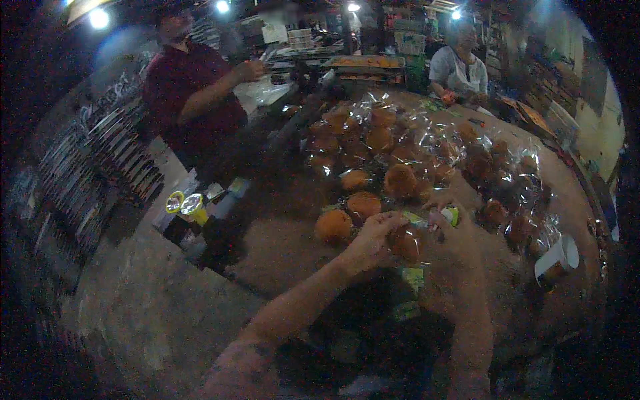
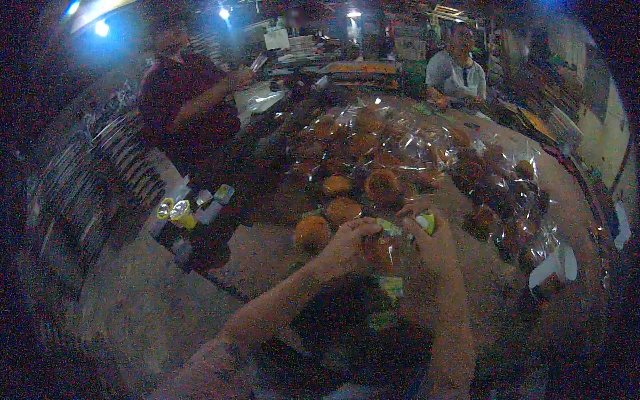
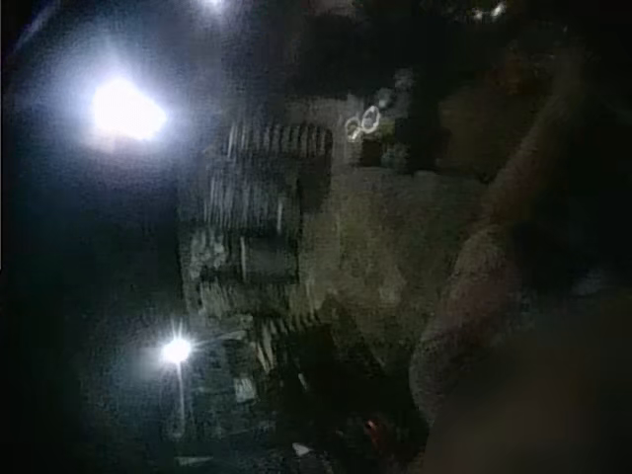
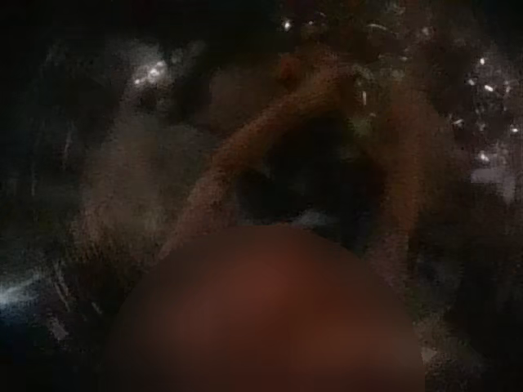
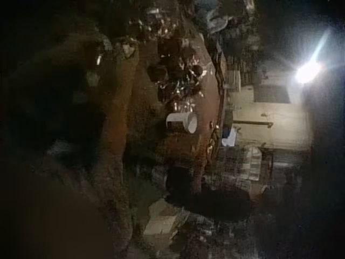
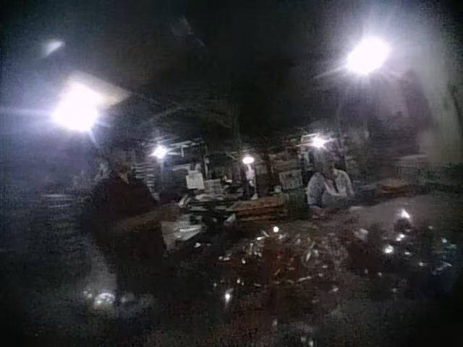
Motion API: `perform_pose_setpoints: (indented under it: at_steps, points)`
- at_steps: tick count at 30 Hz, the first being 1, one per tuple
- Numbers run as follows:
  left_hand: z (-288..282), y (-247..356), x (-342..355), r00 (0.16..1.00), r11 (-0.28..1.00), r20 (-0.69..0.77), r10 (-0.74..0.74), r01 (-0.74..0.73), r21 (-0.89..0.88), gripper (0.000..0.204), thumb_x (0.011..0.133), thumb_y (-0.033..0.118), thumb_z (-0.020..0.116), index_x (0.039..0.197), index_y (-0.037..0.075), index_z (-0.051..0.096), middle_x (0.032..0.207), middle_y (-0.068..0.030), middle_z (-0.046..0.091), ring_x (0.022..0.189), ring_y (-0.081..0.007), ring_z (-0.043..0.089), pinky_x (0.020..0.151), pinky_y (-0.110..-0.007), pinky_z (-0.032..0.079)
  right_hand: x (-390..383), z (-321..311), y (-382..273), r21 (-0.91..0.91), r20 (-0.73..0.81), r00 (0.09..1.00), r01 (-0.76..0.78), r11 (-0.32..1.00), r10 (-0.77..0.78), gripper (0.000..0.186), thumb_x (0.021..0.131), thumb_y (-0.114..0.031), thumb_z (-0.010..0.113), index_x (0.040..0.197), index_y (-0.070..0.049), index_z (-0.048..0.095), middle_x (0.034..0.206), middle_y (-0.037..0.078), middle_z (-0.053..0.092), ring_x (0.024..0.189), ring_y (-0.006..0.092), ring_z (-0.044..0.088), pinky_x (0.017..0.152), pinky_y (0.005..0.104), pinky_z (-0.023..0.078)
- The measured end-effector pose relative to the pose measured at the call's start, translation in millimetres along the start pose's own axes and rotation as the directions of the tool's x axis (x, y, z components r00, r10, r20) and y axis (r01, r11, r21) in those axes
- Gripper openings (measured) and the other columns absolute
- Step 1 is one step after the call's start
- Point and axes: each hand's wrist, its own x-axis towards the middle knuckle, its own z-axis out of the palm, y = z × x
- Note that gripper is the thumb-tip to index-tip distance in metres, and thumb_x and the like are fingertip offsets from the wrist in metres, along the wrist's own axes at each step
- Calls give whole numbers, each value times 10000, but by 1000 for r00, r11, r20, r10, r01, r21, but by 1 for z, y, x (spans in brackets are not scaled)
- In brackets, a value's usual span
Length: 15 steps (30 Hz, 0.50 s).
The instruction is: The person places round baked buns into clear plastic bags, folds the bag opening, and seals each package using a handheld green stapler. Sealed packages are set aside on the table. The person repeats this process for multiple buns.
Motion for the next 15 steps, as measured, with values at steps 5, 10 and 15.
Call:
perform_pose_setpoints:
  at_steps: [5,10,15]
  points:
    - [6,8,-14,959,973,282,20,-84,216,211,972,154,611,1152,45,606,1095,-39,643,1028,-139,626,949,-332,510,-6,2,-8,217,252,960,63,974,-118,223,862,-11,714,985,-87,545,1137,91,663,975,145,607,832,301,511]
    - [-5,7,-36,811,734,536,234,-509,450,763,798,101,829,1423,53,394,1356,-66,509,1270,-182,503,1084,-363,422,-15,9,-20,211,402,906,49,976,-132,222,852,25,714,972,-65,549,1091,83,676,1010,162,627,865,330,523]
    - [-28,5,-34,855,749,513,71,-386,539,983,716,240,890,1486,61,306,1426,-85,444,1308,-191,452,1103,-362,379,-19,16,-33,-87,353,935,63,994,-29,196,871,-32,737,1004,-47,593,1018,53,685,986,150,626,883,328,521]
